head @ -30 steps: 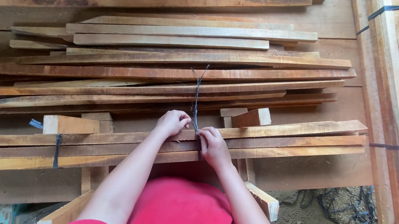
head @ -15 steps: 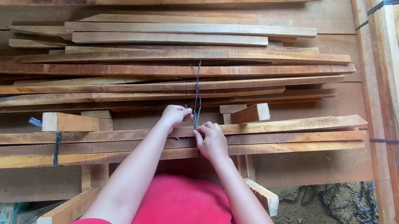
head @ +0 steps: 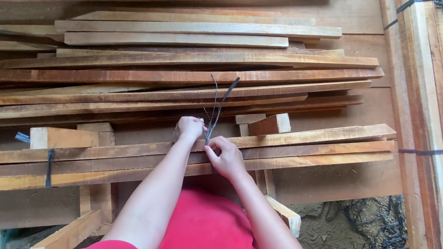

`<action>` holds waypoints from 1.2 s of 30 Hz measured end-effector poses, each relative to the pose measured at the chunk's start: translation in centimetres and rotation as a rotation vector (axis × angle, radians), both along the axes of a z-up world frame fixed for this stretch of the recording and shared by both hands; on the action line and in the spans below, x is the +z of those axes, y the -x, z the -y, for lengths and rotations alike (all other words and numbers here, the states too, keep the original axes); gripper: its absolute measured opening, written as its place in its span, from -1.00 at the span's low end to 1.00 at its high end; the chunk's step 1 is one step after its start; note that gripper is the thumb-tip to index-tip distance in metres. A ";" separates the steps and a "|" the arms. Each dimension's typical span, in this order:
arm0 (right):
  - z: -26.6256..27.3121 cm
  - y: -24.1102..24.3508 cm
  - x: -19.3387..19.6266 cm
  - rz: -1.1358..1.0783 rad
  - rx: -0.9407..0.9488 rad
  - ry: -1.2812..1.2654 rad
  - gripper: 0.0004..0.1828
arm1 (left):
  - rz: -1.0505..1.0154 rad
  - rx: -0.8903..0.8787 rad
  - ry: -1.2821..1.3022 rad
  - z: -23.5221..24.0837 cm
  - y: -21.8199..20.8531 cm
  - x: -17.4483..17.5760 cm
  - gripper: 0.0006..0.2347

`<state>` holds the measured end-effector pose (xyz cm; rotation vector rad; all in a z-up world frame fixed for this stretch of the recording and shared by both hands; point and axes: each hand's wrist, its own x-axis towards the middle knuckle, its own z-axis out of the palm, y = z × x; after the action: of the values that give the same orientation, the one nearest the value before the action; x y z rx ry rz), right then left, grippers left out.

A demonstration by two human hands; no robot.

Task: The person ties a bundle of wooden planks together using a black strap, securing it with a knot. They then lift the bundle and place it on a nearby stack of similar wood. The person proceeds to arrange and align several loose wooden planks on the workbench.

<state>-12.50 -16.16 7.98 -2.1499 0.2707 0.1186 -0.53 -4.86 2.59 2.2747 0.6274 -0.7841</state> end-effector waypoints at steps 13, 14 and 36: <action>-0.1 0.4 3.4 -0.005 0.295 0.297 -0.84 | 0.146 0.036 0.058 -0.3 1.2 -0.7 -0.78; -0.2 0.6 3.1 0.031 0.301 0.350 -0.84 | 0.171 0.041 0.080 -0.4 1.4 -0.4 -0.77; -0.2 4.1 1.6 0.170 0.150 0.201 -0.55 | 0.253 -0.088 0.200 -2.5 0.2 -5.7 -0.78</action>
<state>-16.63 -15.98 9.62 -2.3624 0.0231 -0.0063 -0.74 -2.32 -3.13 2.1804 0.3189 -0.5591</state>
